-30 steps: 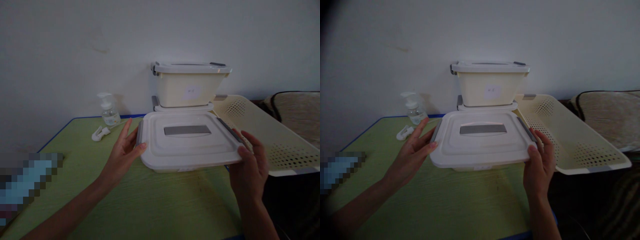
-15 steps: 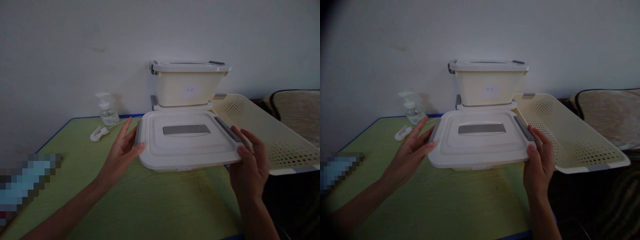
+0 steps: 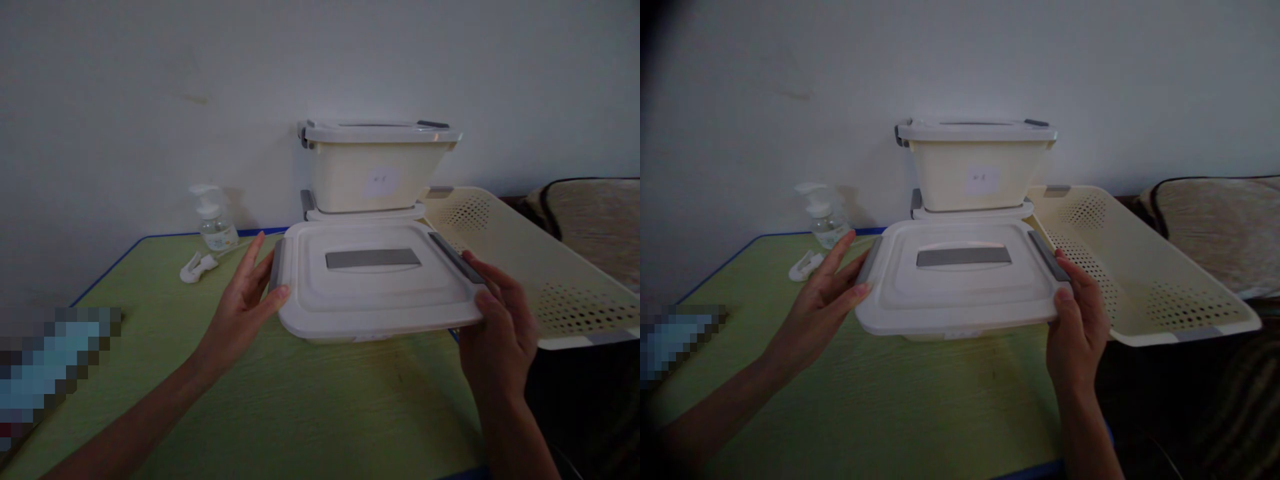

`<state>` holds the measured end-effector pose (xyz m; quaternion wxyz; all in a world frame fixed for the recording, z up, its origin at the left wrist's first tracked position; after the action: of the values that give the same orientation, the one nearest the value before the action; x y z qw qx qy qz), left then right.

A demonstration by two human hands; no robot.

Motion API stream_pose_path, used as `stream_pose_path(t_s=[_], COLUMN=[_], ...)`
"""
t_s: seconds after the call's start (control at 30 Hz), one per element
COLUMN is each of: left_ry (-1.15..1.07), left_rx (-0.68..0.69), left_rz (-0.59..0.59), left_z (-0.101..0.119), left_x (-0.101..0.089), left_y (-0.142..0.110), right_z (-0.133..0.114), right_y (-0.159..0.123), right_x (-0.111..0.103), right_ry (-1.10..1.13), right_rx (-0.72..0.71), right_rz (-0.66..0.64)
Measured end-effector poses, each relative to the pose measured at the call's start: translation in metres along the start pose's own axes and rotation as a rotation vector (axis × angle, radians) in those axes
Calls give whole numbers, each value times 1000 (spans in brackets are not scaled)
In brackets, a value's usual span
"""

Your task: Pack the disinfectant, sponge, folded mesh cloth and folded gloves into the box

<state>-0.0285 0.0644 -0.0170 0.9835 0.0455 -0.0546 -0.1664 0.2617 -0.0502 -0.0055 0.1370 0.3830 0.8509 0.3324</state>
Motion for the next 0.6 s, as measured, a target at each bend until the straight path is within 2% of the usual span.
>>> stream_pose_path(t_s=[0.1,0.6], left_ry=[11,47], left_rx=[9,71], left_rz=[-7,-46], left_z=[0,4], left_x=[0,3], left_y=[0,0], right_z=[1,2], right_y=[0,0], right_x=[-3,-1], right_ry=[124,187], right_rx=[35,77], right_rz=[78,83])
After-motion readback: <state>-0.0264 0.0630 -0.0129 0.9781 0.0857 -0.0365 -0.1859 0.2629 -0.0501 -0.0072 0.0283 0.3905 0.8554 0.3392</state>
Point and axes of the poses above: each hand's wrist, its own y-axis towards the middle knuckle, its own x-axis out of the palm, z = x × y, the point moved 9 cm from there along y, towards the middle knuckle, and after that the axes turned 6 degrees about -x, right-handed, at the moved point
